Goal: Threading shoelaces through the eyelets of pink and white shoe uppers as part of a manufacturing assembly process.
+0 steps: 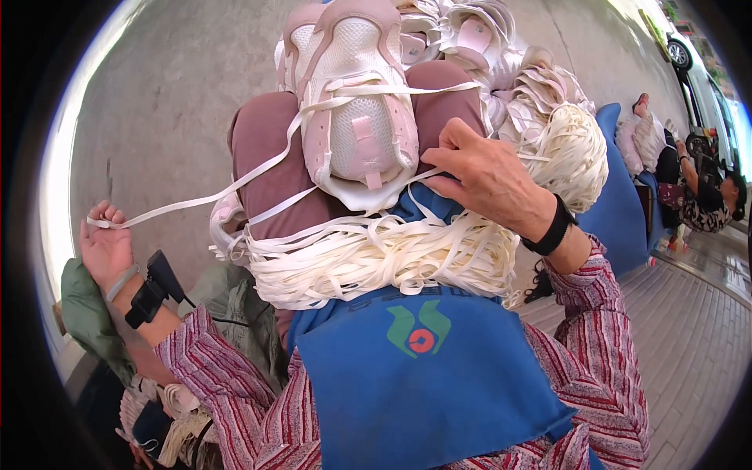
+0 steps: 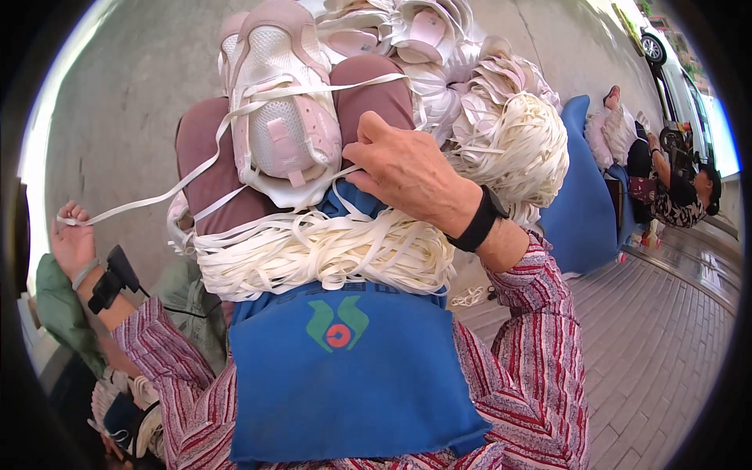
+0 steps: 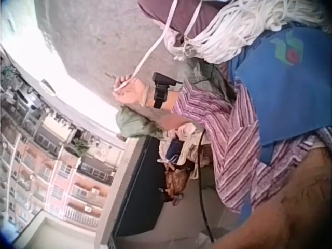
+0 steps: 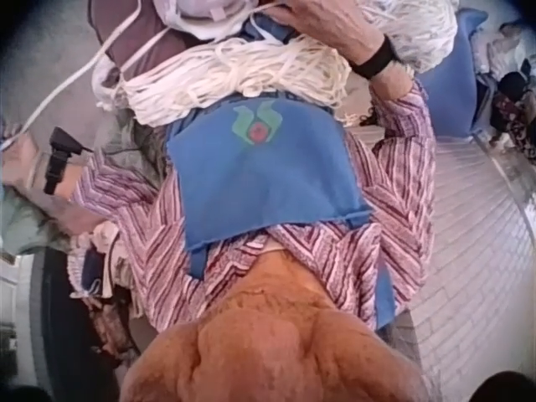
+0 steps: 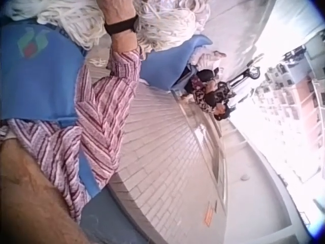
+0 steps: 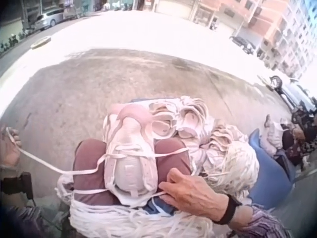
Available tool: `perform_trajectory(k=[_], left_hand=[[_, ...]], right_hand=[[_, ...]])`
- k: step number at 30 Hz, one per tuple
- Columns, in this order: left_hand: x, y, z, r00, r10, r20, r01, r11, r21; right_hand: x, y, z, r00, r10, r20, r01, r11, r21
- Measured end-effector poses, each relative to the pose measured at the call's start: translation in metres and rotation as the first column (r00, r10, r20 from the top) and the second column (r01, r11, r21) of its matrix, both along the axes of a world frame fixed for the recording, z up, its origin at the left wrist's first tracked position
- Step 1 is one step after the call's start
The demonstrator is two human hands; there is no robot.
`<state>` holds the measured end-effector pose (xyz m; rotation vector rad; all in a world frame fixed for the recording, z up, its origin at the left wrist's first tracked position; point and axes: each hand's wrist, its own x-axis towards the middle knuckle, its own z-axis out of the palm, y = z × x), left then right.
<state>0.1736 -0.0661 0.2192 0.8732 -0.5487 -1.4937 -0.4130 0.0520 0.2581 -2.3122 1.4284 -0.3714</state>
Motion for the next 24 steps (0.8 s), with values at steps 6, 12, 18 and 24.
perform_trajectory(k=[6, 12, 18, 24], left_hand=[[0.126, 0.044, -0.036, 0.922, 0.350, -0.165, -0.362, 0.931, -0.048], [0.119, 0.064, -0.020, 0.952, 0.301, -0.060, -0.304, 0.952, -0.048], [0.141, 0.038, -0.013, 0.732, 0.673, 0.105, -0.649, 0.736, -0.195], [0.101, 0.036, 0.015, 0.954, 0.241, 0.180, -0.183, 0.940, -0.289]], right_hand=[[-0.008, -0.008, -0.012, 0.999, 0.004, -0.048, -0.007, 0.998, -0.062], [-0.028, -0.017, -0.004, 0.969, -0.236, 0.067, 0.245, 0.954, -0.174], [-0.051, -0.009, -0.008, 0.945, -0.318, -0.073, 0.309, 0.944, -0.113], [-0.032, -0.002, 0.007, 0.944, -0.315, 0.102, 0.322, 0.945, -0.062]])
